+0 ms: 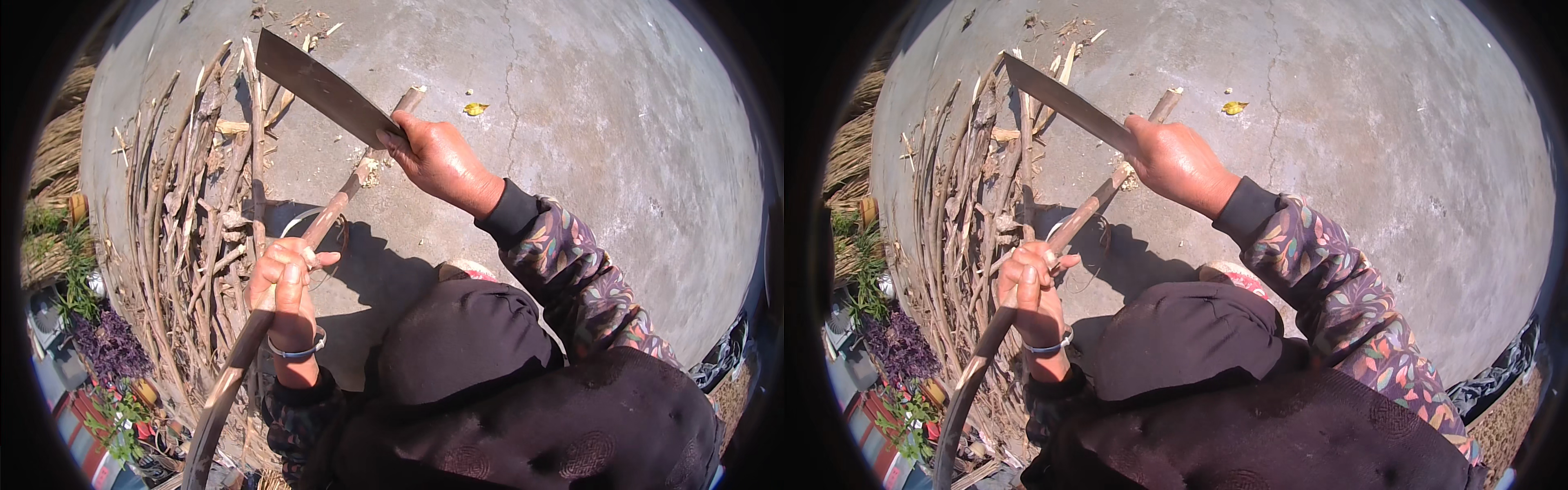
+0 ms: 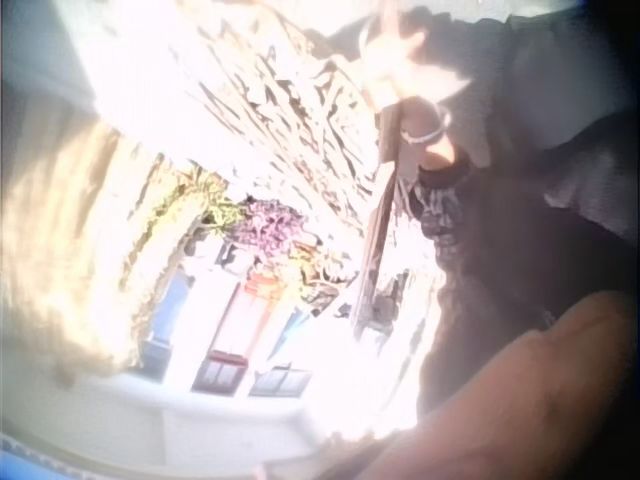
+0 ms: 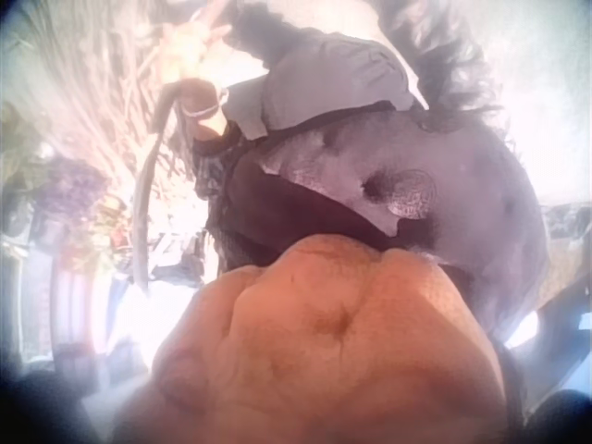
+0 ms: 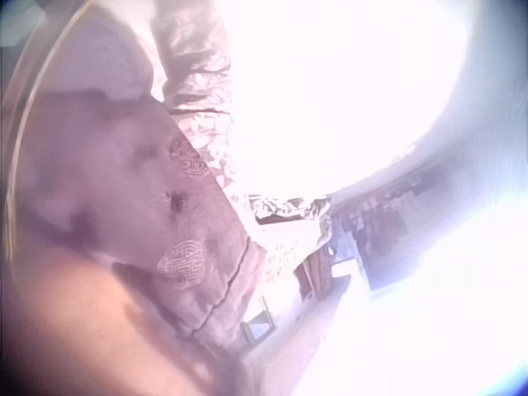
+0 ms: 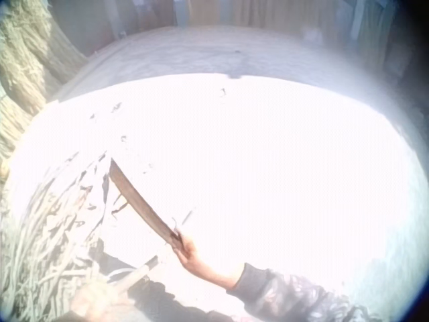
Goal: The person uses a large knife to cut thin sticks into smaller pieces on a concrete surface. They hold the sticks with one hand and repeatedly strike them with the knife, creating a pile of cut pieces.
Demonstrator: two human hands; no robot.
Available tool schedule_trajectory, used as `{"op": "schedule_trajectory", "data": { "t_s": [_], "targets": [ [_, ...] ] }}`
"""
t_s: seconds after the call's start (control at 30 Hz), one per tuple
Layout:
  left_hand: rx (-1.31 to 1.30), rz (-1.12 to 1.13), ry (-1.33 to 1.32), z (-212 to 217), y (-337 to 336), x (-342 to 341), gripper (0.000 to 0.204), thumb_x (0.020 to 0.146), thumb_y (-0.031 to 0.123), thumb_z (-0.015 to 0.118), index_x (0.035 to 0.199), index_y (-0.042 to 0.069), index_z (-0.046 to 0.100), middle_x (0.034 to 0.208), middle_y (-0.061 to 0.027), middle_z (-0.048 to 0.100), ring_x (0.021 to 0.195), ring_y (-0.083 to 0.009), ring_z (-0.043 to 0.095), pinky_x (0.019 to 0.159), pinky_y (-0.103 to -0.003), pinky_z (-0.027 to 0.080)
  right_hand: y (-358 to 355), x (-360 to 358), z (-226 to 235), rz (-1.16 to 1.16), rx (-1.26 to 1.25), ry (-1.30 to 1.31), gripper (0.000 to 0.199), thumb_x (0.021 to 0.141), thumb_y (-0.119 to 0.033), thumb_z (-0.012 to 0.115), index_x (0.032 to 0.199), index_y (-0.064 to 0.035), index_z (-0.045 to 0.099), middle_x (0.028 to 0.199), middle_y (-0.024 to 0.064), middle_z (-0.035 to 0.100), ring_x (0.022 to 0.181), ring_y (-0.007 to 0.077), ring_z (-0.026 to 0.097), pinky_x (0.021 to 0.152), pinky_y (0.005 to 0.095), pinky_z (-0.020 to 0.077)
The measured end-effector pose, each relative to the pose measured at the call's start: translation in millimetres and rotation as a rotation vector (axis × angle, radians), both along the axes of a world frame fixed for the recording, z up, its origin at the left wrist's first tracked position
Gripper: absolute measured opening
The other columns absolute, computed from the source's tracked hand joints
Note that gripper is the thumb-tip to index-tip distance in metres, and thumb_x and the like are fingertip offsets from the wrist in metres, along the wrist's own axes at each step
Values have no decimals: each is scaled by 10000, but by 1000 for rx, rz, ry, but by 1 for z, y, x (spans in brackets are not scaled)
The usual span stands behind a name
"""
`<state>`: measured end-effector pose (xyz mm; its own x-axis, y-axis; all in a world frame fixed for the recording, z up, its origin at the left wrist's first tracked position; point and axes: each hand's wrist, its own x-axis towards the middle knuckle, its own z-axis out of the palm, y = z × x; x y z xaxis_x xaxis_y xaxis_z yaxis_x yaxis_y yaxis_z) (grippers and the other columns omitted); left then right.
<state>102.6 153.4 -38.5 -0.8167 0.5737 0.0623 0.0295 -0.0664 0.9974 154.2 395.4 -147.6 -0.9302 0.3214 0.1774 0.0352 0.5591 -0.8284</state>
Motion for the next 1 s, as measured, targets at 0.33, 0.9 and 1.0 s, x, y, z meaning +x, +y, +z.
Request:
{"op": "schedule_trajectory", "data": {
  "t_s": [0.33, 0.9, 1.0],
  "targets": [
    [30, 83, -32, -7, -12, -5, 252, 929, 193, 532, 724, 85, 434, 735, -48, 414, 871, -203, 496, 725, -455, 624, -6, -4, -13, 40, 42, -285, 237, 976, -276, 567, 977, -41, 595, 722, 220, 614, 695, 423, 623, 600, 490, 473],
    [22, 97, -41, -9, -17, -8, 238, 942, 199, 513, 744, 80, 456, 763, -47, 430, 918, -210, 508, 750, -466, 615, -10, -10, -4, 0, 12, -38, 168, 913, -207, 595, 976, -52, 583, 704, 211, 634, 705, 426, 645, 619, 539, 491],
    [4, 92, -45, -6, -12, -7, 233, 939, 198, 521, 747, 81, 459, 761, -50, 433, 923, -208, 504, 749, -467, 616, -17, -11, -10, 118, 119, -491, 195, 917, -240, 593, 966, -51, 583, 714, 202, 643, 714, 421, 651, 626, 535, 498]
  ]
}}
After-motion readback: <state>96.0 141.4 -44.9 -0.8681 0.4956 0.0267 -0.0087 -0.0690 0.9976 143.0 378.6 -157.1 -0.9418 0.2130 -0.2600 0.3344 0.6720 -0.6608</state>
